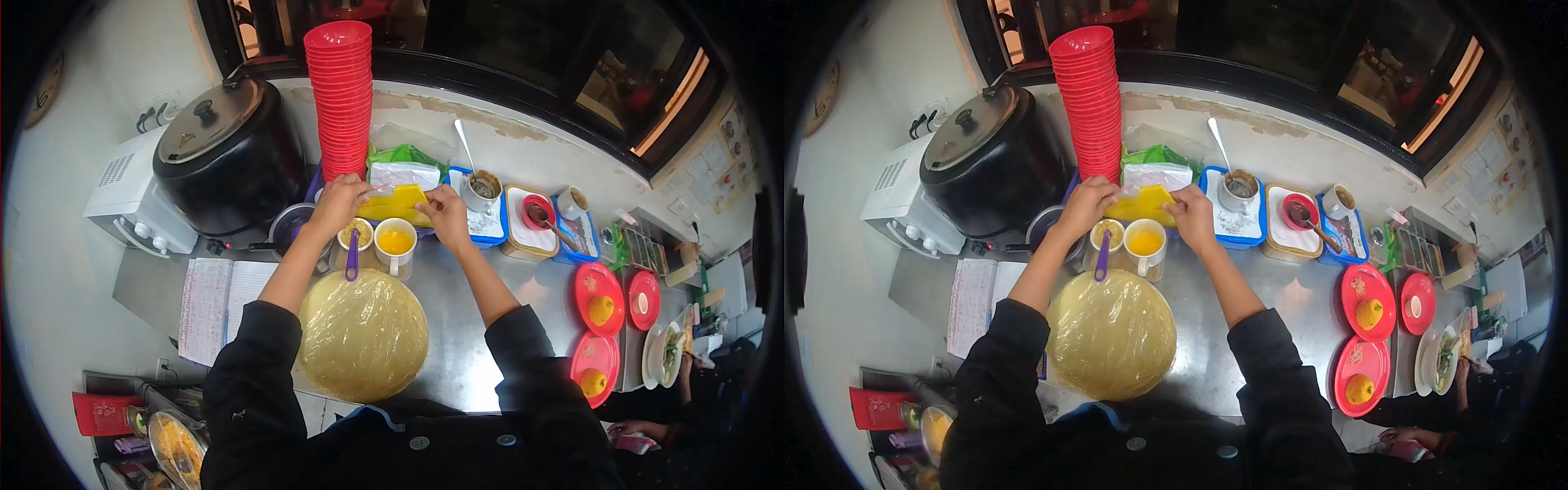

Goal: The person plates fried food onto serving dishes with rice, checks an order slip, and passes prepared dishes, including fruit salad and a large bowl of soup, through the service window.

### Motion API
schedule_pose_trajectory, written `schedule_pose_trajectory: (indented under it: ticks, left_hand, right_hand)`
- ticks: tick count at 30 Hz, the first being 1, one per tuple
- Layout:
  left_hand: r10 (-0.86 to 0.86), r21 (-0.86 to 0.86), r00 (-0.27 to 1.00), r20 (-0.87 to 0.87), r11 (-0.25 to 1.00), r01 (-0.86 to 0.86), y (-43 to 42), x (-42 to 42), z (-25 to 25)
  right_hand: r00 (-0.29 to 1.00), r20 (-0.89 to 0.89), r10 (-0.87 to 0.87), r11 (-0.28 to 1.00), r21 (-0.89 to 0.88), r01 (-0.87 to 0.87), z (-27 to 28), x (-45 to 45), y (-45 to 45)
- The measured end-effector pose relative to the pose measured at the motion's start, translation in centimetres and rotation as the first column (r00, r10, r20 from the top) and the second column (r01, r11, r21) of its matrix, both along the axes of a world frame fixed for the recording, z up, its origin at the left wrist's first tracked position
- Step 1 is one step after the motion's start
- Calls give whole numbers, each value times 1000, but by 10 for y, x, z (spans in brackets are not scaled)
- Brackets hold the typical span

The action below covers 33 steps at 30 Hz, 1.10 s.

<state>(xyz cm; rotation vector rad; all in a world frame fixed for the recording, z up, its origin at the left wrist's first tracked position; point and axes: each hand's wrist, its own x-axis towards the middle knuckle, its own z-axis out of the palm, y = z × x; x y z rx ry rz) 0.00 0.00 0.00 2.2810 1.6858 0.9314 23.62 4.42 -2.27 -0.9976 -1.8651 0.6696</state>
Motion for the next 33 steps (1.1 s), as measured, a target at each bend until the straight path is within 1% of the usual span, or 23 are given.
schedule_pose_trajectory:
  ticks: [3,5,6,8,9,11,12,13,14,15,17,19,21,22,24,25,26,27,28,29,30,31,33]
  left_hand:
    - [65,122,997,-31,991,-60,5,4,4]
    - [26,192,997,-66,981,-13,1,10,6]
    - [19,179,998,-65,984,-7,-2,14,1]
    - [-57,220,994,-98,972,78,-1,22,-4]
    - [-54,223,994,-95,972,74,4,23,-4]
    - [-127,75,990,62,990,122,9,27,-9]
    - [-125,70,990,64,990,120,10,28,-9]
    - [-168,63,983,74,985,163,11,28,-7]
    - [-211,57,974,82,977,207,11,27,-5]
    - [-212,54,974,80,977,208,11,23,-4]
    - [-198,-24,980,-21,980,198,12,9,0]
    - [-158,-7,986,-61,987,158,5,4,6]
    - [-123,5,987,-101,992,124,0,6,4]
    - [-102,33,992,-80,994,105,0,8,1]
    - [-82,61,995,-57,994,85,0,9,-1]
    - [3,113,1000,28,994,-6,-1,8,-2]
    - [83,157,990,118,982,-101,-1,7,-2]
    - [80,156,990,120,983,-99,-1,5,0]
    - [143,78,989,25,986,-144,-1,2,3]
    - [197,6,978,-76,980,-197,-1,-1,5]
    - [171,-40,985,9,985,-171,2,-3,3]
    - [172,-39,985,7,984,-171,4,-6,1]
    - [69,-45,994,80,997,-66,6,-11,-2]
  right_hand:
    - [998,-12,-61,998,-34,60,0,0,3]
    - [974,208,-93,995,40,87,-12,4,1]
    - [973,211,-97,995,26,93,-22,5,-2]
    - [924,291,-247,962,191,197,-35,6,0]
    - [924,294,-246,962,194,194,-23,2,-2]
    - [965,33,-260,914,330,235,12,-11,-15]
    - [965,36,-258,916,325,233,13,-17,-14]
    - [979,182,-96,947,319,33,16,-23,-13]
    - [945,320,68,944,285,-165,18,-28,-13]
    - [946,317,68,945,283,-162,14,-30,-14]
    - [867,483,118,935,239,-261,9,-33,-11]
    - [857,502,118,937,230,-264,8,-37,-6]
    - [770,621,149,917,205,-343,12,-41,0]
    - [769,622,149,916,205,-344,17,-44,3]
    - [726,629,278,955,-100,-279,23,-52,8]
    - [726,629,278,955,-101,-278,24,-57,8]
    - [684,673,282,955,-125,-270,24,-63,8]
    - [639,714,285,954,-148,-260,25,-69,6]
    - [638,715,284,955,-150,-257,24,-74,4]
    - [641,740,202,975,-93,-200,24,-80,1]
    - [639,760,119,989,-33,-144,23,-84,1]
    - [641,759,118,989,-32,-145,22,-85,0]
    - [700,714,34,981,109,-159,19,-86,-2]
